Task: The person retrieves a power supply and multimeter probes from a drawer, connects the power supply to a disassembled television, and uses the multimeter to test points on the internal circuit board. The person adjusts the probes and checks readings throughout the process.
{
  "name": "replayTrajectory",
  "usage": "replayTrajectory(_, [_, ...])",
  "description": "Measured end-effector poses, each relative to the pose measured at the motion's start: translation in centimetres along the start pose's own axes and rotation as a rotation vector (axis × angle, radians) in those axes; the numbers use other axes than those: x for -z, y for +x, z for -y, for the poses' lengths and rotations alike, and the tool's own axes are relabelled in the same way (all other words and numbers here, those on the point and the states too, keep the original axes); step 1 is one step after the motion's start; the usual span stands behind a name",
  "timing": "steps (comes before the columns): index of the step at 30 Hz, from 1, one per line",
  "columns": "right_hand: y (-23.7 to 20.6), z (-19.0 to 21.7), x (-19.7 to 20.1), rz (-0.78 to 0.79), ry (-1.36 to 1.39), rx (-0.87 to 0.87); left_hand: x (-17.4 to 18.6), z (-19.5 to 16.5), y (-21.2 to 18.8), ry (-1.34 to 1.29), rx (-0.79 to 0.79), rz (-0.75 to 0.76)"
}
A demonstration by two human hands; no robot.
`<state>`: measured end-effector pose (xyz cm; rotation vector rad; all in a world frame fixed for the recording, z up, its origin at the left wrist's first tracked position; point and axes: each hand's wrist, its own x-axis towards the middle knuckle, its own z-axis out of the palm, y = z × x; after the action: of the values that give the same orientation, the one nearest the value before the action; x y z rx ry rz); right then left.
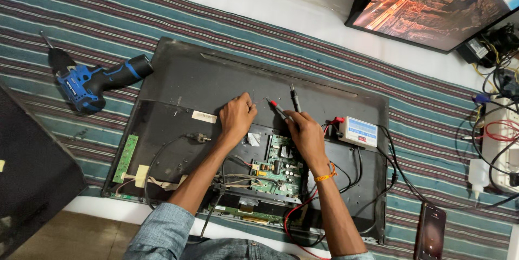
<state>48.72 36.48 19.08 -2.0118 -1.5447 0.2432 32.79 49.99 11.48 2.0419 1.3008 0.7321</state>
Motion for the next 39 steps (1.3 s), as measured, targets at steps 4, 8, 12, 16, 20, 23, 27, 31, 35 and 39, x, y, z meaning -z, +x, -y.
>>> replayTrajectory(4, [-0.1, -0.6, -0.5, -0.004, -0.03, -0.007, -0.1, 0.0, -0.2, -0.005, 0.002, -0.006])
replayTrajectory(8, [-0.3, -1.0, -1.0, 0.006, -0.058, -0.004, 0.4, -0.3, 0.0, -0.004, 0.004, 0.003])
replayTrajectory(12, [-0.1, -1.2, -1.0, 0.038, -0.09, 0.0, 1.1, -1.0, -0.5, 0.028, -0.021, 0.021])
replayTrajectory(16, [0.6, -1.5, -0.6, 0.067, -0.087, 0.046, 0.9, -2.5, -2.3, 0.097, -0.33, -0.078])
replayTrajectory(20, [0.9, -1.5, -0.4, 0.093, -0.064, 0.008, 0.7, -3.4, -3.3, 0.049, -0.369, 0.013])
replayTrajectory(23, [0.6, -1.3, -0.6, 0.067, -0.046, -0.008, 1.0, -3.1, -3.5, 0.055, -0.388, 0.021])
replayTrajectory(27, [0.3, -1.2, -0.7, 0.059, -0.027, -0.014, 1.2, -2.4, -4.1, 0.173, -0.459, 0.058])
replayTrajectory(31, [0.4, -1.3, -0.7, 0.063, -0.016, -0.028, 1.4, -1.7, -4.7, 0.157, -0.443, 0.108])
replayTrajectory(35, [0.7, -1.5, -0.6, 0.06, -0.006, -0.021, 1.8, -1.2, -4.2, 0.225, -0.497, 0.153])
replayTrajectory(39, [0.8, -1.7, -0.7, 0.074, 0.003, -0.024, 2.2, -1.3, -3.5, 0.208, -0.497, 0.21])
